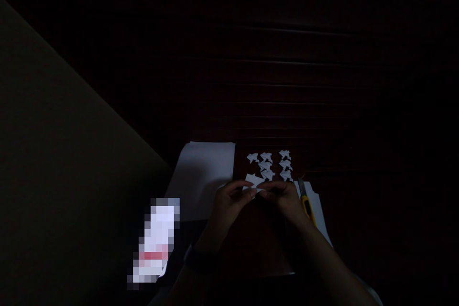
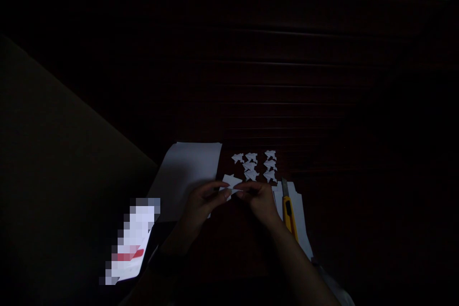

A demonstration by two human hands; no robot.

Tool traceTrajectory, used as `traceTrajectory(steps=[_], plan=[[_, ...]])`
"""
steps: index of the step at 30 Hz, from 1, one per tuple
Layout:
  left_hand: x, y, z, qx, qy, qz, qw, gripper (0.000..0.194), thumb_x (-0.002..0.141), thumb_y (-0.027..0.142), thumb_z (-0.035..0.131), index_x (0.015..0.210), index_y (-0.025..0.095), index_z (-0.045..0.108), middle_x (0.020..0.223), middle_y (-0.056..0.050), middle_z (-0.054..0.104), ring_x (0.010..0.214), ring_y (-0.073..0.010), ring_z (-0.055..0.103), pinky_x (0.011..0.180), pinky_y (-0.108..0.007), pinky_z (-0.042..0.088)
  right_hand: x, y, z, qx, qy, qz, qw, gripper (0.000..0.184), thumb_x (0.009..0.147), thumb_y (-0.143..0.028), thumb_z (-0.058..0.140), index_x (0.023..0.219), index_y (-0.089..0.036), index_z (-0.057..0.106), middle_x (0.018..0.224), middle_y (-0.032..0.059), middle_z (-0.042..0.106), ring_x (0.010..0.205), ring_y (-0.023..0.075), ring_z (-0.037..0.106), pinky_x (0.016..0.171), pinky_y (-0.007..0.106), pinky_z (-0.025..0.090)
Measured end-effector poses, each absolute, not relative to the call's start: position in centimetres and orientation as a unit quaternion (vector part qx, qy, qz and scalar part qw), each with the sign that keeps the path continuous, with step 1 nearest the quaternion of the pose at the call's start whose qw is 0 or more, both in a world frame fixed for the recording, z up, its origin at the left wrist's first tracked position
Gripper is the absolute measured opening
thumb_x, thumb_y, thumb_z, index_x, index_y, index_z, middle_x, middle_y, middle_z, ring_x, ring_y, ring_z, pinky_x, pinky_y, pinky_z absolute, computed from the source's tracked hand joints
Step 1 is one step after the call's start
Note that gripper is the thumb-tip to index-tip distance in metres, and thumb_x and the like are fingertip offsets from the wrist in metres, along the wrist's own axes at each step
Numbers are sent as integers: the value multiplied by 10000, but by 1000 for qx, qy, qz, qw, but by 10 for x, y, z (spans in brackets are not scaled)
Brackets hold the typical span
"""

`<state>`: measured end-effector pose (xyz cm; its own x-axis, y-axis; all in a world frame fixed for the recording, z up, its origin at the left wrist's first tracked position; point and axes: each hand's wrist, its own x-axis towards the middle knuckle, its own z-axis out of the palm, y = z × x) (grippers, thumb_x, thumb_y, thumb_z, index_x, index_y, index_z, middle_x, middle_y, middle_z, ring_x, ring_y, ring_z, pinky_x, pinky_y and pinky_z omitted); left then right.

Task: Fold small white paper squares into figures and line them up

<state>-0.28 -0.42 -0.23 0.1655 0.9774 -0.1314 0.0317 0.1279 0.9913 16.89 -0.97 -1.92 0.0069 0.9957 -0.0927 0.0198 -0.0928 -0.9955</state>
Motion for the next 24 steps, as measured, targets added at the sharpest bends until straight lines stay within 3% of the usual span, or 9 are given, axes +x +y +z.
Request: traceTrajectory(steps=[10, 16, 24], plan=[[5, -6, -14, 498, 491, 431, 570, 227, 759, 356, 638, 880, 168, 678, 844, -68, 700, 788, -194, 644, 694, -276, 498, 167, -11, -19, -514, -457, 562, 458, 176, 671, -177, 702, 835, -216, 754, 743, 34, 734, 731, 188, 652, 690, 288, 481], [5, -6, -5, 499, 513, 412, 563, 241, 750, 376, 644, 841, 158, 690, 772, -65, 704, 729, -186, 637, 646, -262, 480, 165, -11, -15, -528, -421, 576, 461, 108, 637, -176, 718, 738, -186, 757, 717, 54, 737, 682, 196, 655, 656, 297, 485], [5, -3, -15, 555, 530, 448, 459, 195, 760, 354, 633, 730, 169, 685, 799, -51, 673, 764, -182, 625, 661, -263, 473, 164, -11, -21, -486, -404, 593, 498, 205, 640, -209, 757, 834, -186, 696, 763, 39, 714, 697, 178, 641, 644, 281, 478]])
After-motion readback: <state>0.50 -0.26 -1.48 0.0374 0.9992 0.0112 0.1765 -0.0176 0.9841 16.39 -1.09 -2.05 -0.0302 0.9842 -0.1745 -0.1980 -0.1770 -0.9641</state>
